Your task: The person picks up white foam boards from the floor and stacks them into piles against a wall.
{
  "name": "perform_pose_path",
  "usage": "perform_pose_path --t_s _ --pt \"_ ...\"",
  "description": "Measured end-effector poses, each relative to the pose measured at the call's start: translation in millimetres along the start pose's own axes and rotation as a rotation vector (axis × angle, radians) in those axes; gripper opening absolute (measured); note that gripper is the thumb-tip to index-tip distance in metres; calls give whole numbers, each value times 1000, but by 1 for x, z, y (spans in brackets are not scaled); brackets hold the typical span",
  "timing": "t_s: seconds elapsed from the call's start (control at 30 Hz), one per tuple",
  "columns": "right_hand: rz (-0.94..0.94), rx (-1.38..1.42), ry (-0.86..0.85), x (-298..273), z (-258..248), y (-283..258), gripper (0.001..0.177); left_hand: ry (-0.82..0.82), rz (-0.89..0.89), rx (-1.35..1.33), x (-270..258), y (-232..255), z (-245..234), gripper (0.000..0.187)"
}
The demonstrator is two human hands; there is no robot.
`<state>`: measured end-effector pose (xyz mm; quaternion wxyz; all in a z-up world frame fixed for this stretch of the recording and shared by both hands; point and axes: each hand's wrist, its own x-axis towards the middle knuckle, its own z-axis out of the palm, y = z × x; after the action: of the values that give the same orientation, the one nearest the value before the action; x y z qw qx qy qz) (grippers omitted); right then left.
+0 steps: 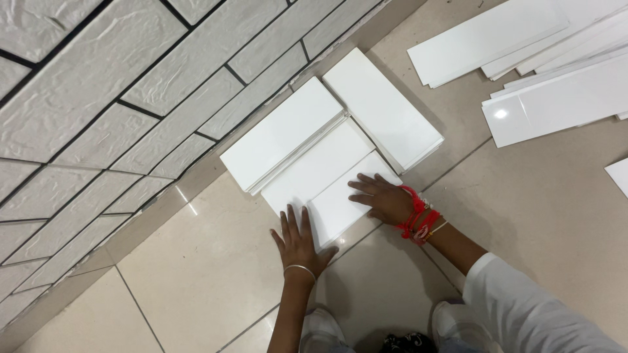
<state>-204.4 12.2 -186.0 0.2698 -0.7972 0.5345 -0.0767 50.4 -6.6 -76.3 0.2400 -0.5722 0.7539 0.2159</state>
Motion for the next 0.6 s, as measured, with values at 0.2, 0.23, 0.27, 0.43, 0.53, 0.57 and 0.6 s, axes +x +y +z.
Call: perform_pose_path --t_s 0.2,0.23,0.27,0.43,0.53,0.57,0.6 --pt "29 -133 175 -4 11 -7 55 181 210 15 28 -20 27 104" --pt "35 -123 160 -2 8 -6 55 174 210 3 30 -20 30 102" --pt "44 -110 145 -3 5 -5 55 165 211 -7 31 -20 31 100" --pt "48 -25 140 -8 -8 -1 54 175 233 -20 31 -15 30 95" --pt "45 -102 124 -4 -6 -1 53 188 234 -36 32 -17 27 96" --pt "43 -100 130 -3 -5 0 54 193 226 -37 32 -18 28 96" --pt "37 -95 135 -4 -3 1 54 197 214 -37 31 -18 30 96"
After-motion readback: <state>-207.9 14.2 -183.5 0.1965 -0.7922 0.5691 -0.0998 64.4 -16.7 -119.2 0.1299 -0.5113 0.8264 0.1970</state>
